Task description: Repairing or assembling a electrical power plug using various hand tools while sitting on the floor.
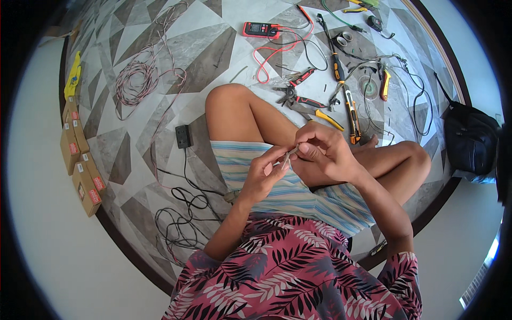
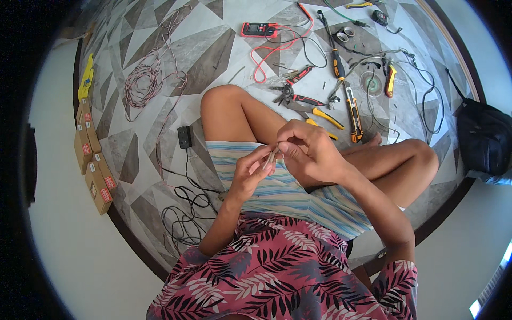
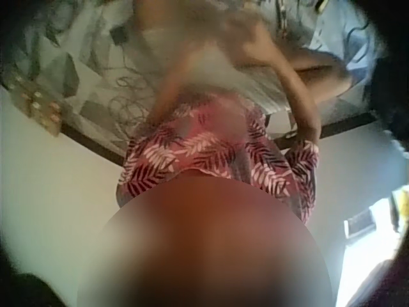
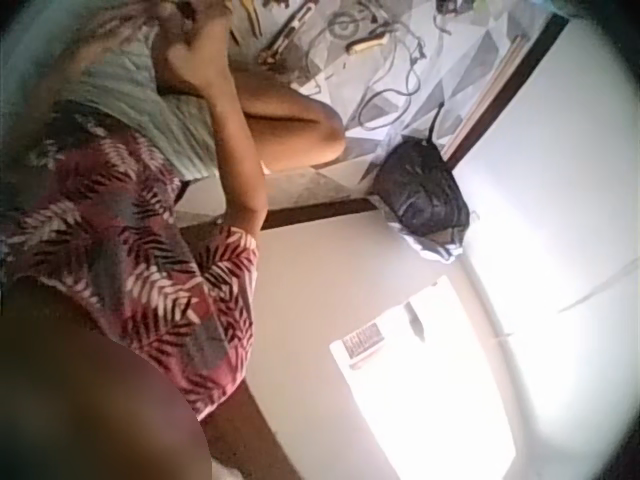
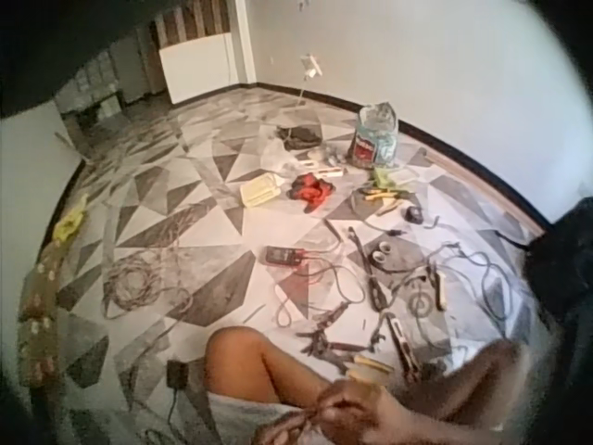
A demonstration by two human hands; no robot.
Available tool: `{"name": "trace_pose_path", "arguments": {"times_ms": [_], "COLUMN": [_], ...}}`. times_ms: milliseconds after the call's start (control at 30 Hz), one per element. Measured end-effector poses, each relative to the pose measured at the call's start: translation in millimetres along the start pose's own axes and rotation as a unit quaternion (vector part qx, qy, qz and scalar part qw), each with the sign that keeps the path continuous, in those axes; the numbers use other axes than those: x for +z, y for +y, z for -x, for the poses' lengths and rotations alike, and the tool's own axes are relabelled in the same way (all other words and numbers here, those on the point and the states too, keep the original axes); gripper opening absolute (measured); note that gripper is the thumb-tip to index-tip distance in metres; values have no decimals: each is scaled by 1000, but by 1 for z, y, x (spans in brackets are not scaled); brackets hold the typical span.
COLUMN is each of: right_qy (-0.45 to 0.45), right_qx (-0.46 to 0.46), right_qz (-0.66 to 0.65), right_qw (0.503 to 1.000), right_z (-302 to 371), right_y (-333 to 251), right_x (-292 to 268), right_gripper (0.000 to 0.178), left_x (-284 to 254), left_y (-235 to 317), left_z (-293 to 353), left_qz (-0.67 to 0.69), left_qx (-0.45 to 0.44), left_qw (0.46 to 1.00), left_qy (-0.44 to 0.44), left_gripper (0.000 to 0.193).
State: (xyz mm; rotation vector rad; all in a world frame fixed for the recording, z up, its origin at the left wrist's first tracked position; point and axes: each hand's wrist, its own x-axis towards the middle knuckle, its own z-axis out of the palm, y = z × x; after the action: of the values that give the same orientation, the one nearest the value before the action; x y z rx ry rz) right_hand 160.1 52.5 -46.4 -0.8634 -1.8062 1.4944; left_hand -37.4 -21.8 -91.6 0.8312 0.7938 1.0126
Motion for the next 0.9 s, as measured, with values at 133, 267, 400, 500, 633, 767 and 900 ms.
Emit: {"name": "trace_pose_path", "arguments": {"times_ms": [133, 267, 400, 500, 633, 767, 900], "right_qy": [96, 83, 65, 55, 51, 31, 36], "right_qx": [-143, -266, -359, -361, -338, -305, -170], "right_qz": [214, 343, 380, 384, 389, 404, 205], "right_qw": [962, 897, 850, 848, 855, 862, 963], "right_z": [1, 17, 25, 33, 45, 50, 40], "right_y": [-9, -1, 6, 12, 23, 26, 19], "right_x": [4, 9, 15, 26, 34, 30, 33], "right_gripper": [14, 24, 36, 35, 34, 32, 20], "left_x": [0, -8, -9, -11, -5, 8, 15], "left_y": [1, -8, -7, -6, -4, -31, -33], "left_z": [1, -3, -7, -9, -11, -13, -8], "left_qz": [-22, 90, 223, 240, 182, 143, -14], "left_qx": [-1, -78, -130, -138, -170, -115, -73], "left_qw": [1000, 993, 966, 961, 969, 977, 990], "left_qy": [16, -3, 15, 3, 10, 109, 124], "left_gripper": [41, 41, 34, 30, 25, 23, 21]}}
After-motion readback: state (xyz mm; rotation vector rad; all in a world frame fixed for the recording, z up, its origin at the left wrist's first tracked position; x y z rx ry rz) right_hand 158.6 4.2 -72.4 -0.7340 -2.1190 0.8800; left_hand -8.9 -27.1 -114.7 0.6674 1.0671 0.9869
